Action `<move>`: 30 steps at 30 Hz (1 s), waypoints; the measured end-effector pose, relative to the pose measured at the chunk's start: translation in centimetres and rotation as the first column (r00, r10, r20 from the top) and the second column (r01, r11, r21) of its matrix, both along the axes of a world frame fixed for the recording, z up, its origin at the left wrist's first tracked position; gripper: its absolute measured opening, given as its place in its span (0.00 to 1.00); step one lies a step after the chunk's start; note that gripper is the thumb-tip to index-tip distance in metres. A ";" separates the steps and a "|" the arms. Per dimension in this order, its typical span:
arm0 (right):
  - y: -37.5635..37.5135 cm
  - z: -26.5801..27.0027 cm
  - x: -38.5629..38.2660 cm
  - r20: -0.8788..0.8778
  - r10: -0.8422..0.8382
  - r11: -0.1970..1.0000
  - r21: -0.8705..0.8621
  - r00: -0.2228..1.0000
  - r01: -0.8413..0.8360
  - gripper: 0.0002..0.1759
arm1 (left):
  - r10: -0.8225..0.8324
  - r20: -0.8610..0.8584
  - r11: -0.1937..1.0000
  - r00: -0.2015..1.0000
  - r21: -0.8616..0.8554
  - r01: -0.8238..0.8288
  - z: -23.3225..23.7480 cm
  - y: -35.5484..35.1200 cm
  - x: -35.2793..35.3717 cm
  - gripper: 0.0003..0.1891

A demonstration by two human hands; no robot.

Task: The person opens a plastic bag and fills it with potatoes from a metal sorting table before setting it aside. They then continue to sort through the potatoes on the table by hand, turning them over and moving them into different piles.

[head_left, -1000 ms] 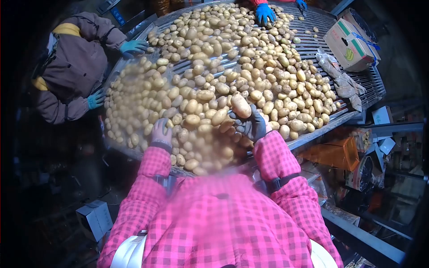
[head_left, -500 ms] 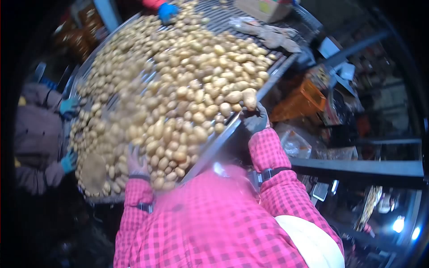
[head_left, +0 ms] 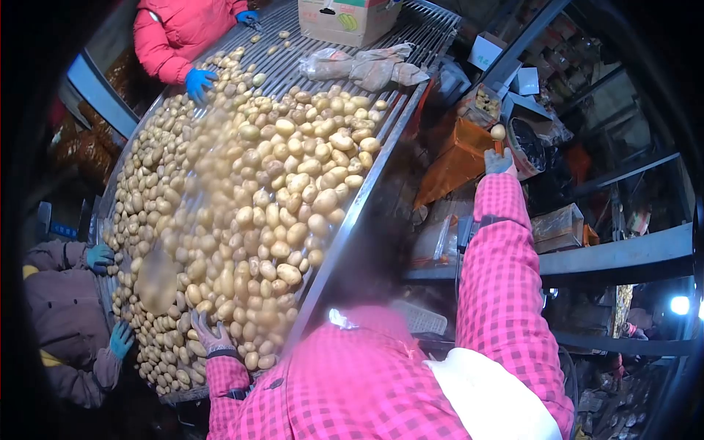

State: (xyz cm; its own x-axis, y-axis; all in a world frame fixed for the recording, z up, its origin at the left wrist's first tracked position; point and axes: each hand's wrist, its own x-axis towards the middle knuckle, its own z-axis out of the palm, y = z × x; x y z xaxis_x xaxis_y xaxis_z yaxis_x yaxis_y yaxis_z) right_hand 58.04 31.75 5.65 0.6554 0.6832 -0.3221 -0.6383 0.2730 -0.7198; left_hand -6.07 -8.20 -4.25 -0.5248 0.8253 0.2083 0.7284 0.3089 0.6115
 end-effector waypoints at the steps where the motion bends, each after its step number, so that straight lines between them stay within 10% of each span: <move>1: 0.3 -2.0 1.1 0.006 0.074 0.993 0.088 0.997 -0.075 0.17 | 0.005 -0.020 1.000 1.000 -0.001 -0.005 0.0 0.1 0.1 0.29; 8: -5.2 -15.4 -6.7 -0.031 0.674 0.707 -0.262 0.738 -0.657 0.11 | 0.024 0.102 0.997 0.995 0.068 -0.031 0.5 1.2 1.0 0.25; 9: -5.6 -14.8 -10.2 -0.004 0.654 0.716 -0.319 0.756 -0.621 0.13 | 0.076 0.243 0.997 0.967 0.003 -0.079 0.7 0.9 0.9 0.26; 10: -6.1 -11.6 -13.3 0.040 0.624 0.734 -0.372 0.780 -0.568 0.16 | 0.041 -0.183 0.997 0.982 -0.050 -0.051 -0.7 -0.1 -0.2 0.28; 11: -6.4 -10.0 -15.9 0.153 0.666 0.730 -0.336 0.730 -0.595 0.17 | 0.136 0.308 0.990 0.942 0.000 -0.143 2.4 0.7 1.7 0.31; 12: -6.4 -8.2 -18.4 0.278 0.678 0.735 -0.285 0.681 -0.615 0.18 | 0.058 -0.054 0.997 0.997 -0.049 -0.061 1.1 0.2 0.6 0.31; 15: -9.2 -2.0 -28.1 0.439 0.838 0.514 -0.437 0.323 -0.738 0.19 | 0.043 -0.109 0.997 0.993 -0.061 -0.050 0.7 0.1 0.2 0.28; 19: -15.0 -4.4 -39.4 0.744 0.498 0.231 -0.608 -0.445 -0.759 0.15 | 0.055 -0.062 0.997 0.997 -0.059 -0.058 0.3 -0.2 -0.1 0.29; 22: -20.2 -2.3 -46.9 0.841 -0.102 0.068 -0.527 -0.531 -0.847 0.18 | 0.041 -0.051 0.996 0.998 -0.074 -0.045 0.9 -0.3 0.1 0.30; 25: -22.6 -4.0 -52.6 0.785 -0.367 0.049 -0.520 -0.500 -0.853 0.22 | 0.035 -0.026 0.995 0.999 -0.088 -0.037 0.6 -0.6 -0.3 0.29; 30: -21.9 -4.9 -51.8 0.525 -0.367 0.246 -0.741 -0.768 -0.624 0.19 | -0.064 0.193 0.995 0.979 0.092 0.046 0.8 -2.1 -1.5 0.20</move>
